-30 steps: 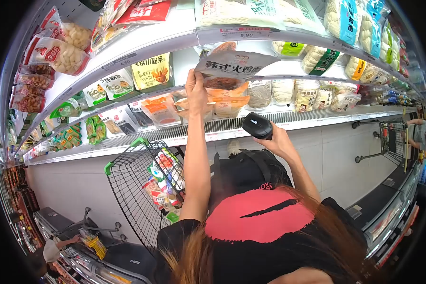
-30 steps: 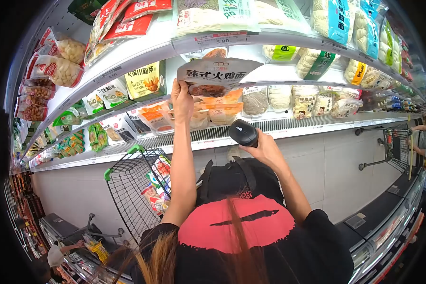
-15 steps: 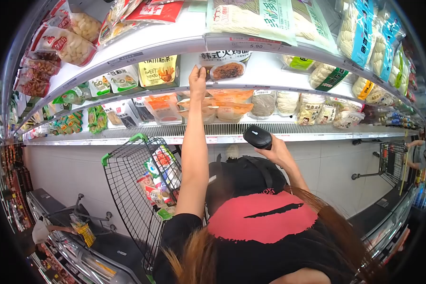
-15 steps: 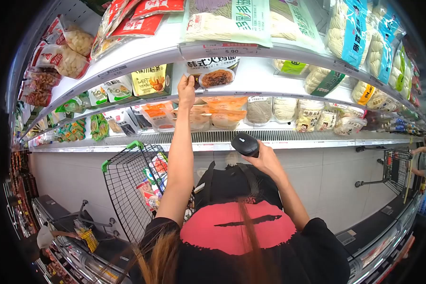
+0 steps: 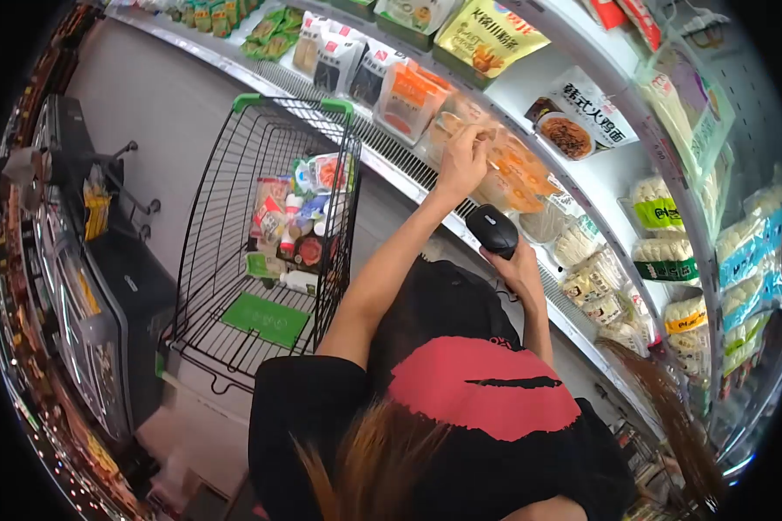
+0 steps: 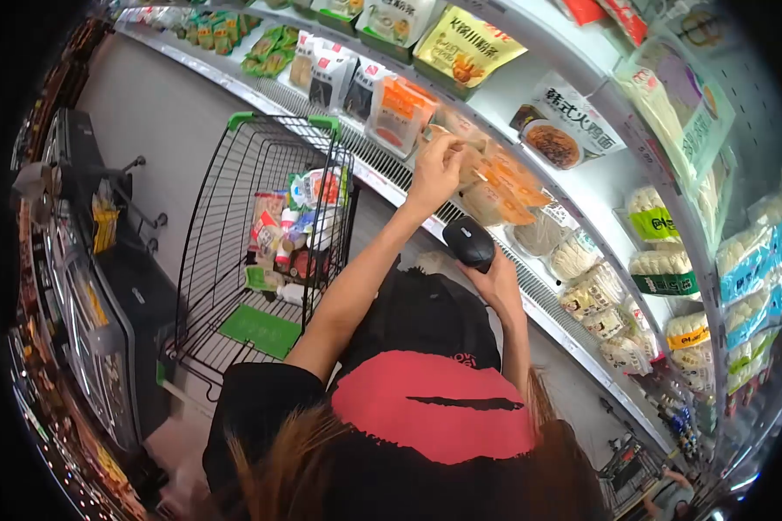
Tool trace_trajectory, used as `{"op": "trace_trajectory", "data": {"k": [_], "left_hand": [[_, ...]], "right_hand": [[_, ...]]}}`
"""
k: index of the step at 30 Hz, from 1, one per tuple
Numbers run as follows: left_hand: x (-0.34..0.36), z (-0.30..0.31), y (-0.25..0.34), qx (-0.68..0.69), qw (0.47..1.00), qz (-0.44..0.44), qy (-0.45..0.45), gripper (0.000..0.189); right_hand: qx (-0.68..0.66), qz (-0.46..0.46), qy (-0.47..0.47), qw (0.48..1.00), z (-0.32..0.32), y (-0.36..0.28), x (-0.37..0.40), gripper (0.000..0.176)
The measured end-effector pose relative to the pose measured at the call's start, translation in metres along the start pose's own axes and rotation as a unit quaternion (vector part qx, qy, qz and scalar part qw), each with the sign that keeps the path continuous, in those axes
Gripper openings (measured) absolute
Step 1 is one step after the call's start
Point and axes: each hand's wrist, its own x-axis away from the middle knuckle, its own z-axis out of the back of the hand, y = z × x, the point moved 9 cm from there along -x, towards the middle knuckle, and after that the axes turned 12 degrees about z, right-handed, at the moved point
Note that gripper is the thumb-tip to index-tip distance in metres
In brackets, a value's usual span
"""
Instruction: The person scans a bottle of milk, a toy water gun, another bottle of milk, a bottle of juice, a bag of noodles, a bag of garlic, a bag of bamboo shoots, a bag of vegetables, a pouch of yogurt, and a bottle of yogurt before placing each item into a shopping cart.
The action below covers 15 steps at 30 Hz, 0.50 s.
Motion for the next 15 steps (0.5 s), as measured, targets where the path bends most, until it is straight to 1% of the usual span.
{"op": "trace_trajectory", "data": {"k": [2,4,5,6,7,9,10,11,12,13,14,15], "left_hand": [[0.037,0.068,0.001,-0.008,0.998,0.030,0.058,0.015],[0.072,0.140,-0.019,0.016,0.984,0.066,0.162,0.011],[0.091,0.175,-0.038,-0.007,0.973,0.111,0.201,0.010],[0.112,0.210,-0.057,-0.069,0.956,0.116,0.259,0.010],[0.134,0.245,-0.091,-0.074,0.939,0.147,0.303,0.011],[0.182,0.307,-0.171,-0.055,0.899,0.261,0.347,0.013],[0.215,0.334,-0.252,-0.031,0.863,0.359,0.353,0.014],[0.232,0.348,-0.243,0.037,0.816,0.461,0.347,0.015],[0.275,0.372,-0.356,0.077,0.792,0.471,0.381,0.019],[0.308,0.382,-0.390,0.157,0.725,0.515,0.429,0.025],[0.332,0.396,-0.412,0.024,0.688,0.608,0.396,0.031],[0.353,0.401,-0.430,0.071,0.648,0.624,0.430,0.034]], "right_hand": [[0.009,0.026,-0.043,0.999,-0.031,-0.004,-0.005,0.048],[0.032,0.055,-0.075,0.995,-0.056,-0.026,-0.012,0.048],[0.025,0.070,-0.095,0.993,-0.068,-0.036,-0.012,0.048],[0.018,0.080,-0.115,0.990,-0.080,-0.043,-0.006,0.049],[0.001,0.092,-0.132,0.987,-0.091,-0.049,-0.006,0.051],[0.012,0.101,-0.150,0.983,-0.110,-0.058,-0.010,0.051],[0.019,0.106,-0.164,0.981,-0.120,-0.063,-0.008,0.051],[0.021,0.105,-0.166,0.980,-0.127,-0.067,-0.008,0.051],[0.044,0.106,-0.177,0.977,-0.135,-0.073,-0.010,0.050],[0.067,0.105,-0.191,0.974,-0.143,-0.077,-0.010,0.049],[0.069,0.104,-0.195,0.973,-0.149,-0.080,-0.007,0.049],[0.061,0.107,-0.196,0.973,-0.153,-0.082,-0.007,0.049]]}}
